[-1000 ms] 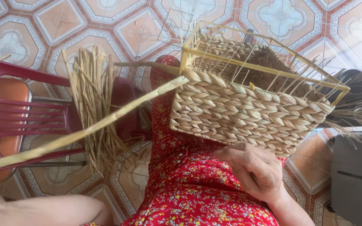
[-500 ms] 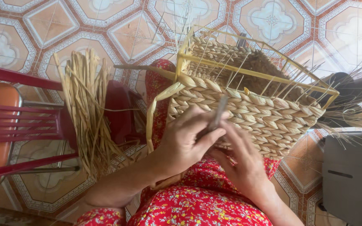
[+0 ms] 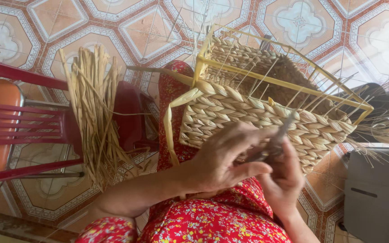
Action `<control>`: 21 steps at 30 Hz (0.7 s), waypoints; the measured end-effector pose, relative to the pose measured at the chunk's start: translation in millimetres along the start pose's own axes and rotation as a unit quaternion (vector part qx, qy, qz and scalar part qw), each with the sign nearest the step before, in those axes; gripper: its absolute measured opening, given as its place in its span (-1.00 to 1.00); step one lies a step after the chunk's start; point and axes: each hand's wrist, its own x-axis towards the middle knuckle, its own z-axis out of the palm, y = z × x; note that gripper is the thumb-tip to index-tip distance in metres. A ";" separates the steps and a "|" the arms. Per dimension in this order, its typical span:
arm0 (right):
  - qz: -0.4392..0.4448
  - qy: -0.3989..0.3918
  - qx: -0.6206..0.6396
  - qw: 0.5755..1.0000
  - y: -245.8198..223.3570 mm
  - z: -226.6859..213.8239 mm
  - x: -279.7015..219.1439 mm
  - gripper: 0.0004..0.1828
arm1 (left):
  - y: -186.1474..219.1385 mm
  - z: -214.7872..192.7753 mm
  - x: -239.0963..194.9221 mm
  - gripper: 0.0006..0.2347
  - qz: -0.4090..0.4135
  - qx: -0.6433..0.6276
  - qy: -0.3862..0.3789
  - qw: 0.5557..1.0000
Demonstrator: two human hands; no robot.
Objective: The person weaves dried palm leaves into a rectangular basket using a yellow plastic frame. They interlace the leaves through the frame, pull them tight, and trim excess material with scissors.
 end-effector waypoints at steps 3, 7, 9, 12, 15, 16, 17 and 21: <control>0.056 0.103 0.049 0.992 -14.2 -17.4 3.2 -0.29 | -16.5 -21.1 -22.3 -0.76 0.011 0.048 -0.051 0.997; -0.024 0.146 0.154 0.977 -9.1 -37.4 11.3 -0.37 | -18.5 -33.5 -55.3 -0.71 -0.062 0.100 -0.230 0.966; -0.042 0.172 0.123 0.976 -3.8 -53.9 10.2 -0.37 | -16.3 -50.3 -65.1 -0.80 -0.122 0.158 -0.345 0.917; -0.069 0.180 0.094 0.977 3.0 -84.5 -0.1 -0.41 | -9.1 -93.8 -75.2 -0.81 -0.205 0.125 -0.338 0.910; -0.076 0.192 0.146 0.968 9.0 -108.7 -5.7 -0.40 | 0.3 -137.9 -76.5 -0.83 -0.219 0.223 -0.351 0.883; -0.071 0.193 0.154 0.967 7.9 -112.1 -6.4 -0.39 | 3.9 -150.5 -72.1 -0.82 -0.215 0.254 -0.337 0.881; -0.054 0.182 0.135 0.973 3.3 -113.7 -7.1 -0.40 | 7.7 -161.0 -66.1 -0.79 -0.211 0.284 -0.323 0.878; 0.006 0.118 0.040 0.992 -35.0 -105.4 3.8 -0.41 | 19.9 -191.1 -34.1 -0.77 -0.162 0.266 -0.242 0.919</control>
